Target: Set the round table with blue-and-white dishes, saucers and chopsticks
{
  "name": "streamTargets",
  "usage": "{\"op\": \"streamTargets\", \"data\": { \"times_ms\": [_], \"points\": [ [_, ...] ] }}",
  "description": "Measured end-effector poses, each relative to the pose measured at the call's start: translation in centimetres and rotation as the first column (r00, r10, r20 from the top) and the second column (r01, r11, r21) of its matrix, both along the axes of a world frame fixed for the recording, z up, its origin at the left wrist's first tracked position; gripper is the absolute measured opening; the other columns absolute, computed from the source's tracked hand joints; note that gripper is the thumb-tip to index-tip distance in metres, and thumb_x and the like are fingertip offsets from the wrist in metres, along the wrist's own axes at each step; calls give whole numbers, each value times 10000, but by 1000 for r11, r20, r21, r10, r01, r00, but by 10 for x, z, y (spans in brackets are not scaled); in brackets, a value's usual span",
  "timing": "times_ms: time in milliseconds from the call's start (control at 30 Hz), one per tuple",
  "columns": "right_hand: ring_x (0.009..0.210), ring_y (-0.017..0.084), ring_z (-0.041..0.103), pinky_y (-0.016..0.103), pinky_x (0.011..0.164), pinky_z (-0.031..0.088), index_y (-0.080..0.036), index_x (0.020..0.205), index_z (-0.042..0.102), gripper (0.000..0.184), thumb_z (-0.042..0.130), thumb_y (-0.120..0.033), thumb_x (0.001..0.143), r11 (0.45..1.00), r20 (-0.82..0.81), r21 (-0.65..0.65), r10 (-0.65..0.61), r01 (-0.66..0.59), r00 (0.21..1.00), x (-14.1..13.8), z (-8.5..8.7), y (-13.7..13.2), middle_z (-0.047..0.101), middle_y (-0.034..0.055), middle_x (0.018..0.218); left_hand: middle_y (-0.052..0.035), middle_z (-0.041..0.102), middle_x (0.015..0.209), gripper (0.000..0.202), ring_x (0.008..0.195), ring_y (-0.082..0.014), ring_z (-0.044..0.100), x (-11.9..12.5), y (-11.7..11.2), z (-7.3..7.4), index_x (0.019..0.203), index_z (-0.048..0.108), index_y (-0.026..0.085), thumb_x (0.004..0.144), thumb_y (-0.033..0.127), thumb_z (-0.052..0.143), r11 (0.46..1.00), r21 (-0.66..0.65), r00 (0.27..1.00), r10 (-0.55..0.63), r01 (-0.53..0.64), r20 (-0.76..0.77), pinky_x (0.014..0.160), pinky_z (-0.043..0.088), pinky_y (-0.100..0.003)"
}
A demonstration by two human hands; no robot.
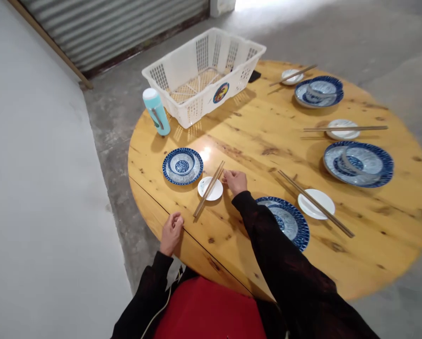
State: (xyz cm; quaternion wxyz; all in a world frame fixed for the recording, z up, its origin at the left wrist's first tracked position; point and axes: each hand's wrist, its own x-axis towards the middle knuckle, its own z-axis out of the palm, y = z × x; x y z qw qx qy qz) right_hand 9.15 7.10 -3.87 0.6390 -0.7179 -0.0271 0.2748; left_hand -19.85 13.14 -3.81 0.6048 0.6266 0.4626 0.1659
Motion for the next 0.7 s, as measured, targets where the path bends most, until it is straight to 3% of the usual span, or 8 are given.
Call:
{"op": "streamTargets", "data": {
  "times_ms": [67,167,300,400,533,600,700],
  "points": [
    [515,103,607,178,469,482,-163,686,631,180,734,-310,681,997,48,11,-70,70,996,-11,12,-10,617,-15,579,-50,654,883,385,748,-143,618,-19,2,1,1060,615,166,874,503,612,998,52,999,36,-35,-24,684,508,-255],
    [592,147,666,252,570,560,-173,799,688,262,748,-369,635,995,101,42,-99,96,990,-37,32,-34,700,24,707,-44,665,855,367,752,-160,642,-39,1,9,1031,641,189,882,520,584,990,122,995,75,-66,-73,654,514,-257],
    [661,203,702,343,656,595,-218,883,728,373,732,-517,661,999,147,-9,46,-45,988,-93,47,-84,752,68,806,-37,685,846,320,769,-168,666,-42,-8,30,1042,655,207,918,477,538,979,202,999,10,0,-52,694,527,-273],
    [647,253,707,400,648,596,-246,845,740,413,710,-612,654,985,90,-130,124,-112,988,-154,43,-128,759,81,759,-55,721,905,266,818,-181,684,-36,-18,40,1045,664,212,942,407,515,958,262,993,-116,119,-29,779,532,-297],
    [633,287,708,431,608,596,-303,775,752,423,690,-692,621,965,-113,-238,86,-111,990,-234,25,-178,754,69,721,-76,740,956,231,838,-205,695,-35,-35,35,1041,682,236,956,346,498,903,307,952,-305,300,-32,790,529,-314],
    [595,289,692,442,574,586,-323,751,753,425,707,-707,574,961,-205,-247,74,-124,976,-255,20,-195,749,62,711,-82,737,928,230,820,-215,693,-39,-45,29,1024,691,241,958,333,491,861,328,918,-391,390,-67,760,521,-319],
    [614,285,687,448,615,589,-346,759,759,381,720,-681,581,965,-188,-246,43,-89,981,-257,24,-207,741,49,705,-76,729,860,243,774,-218,691,-51,-62,24,1003,694,245,970,323,467,793,349,864,-484,499,-135,720,510,-321]
  ]
}}
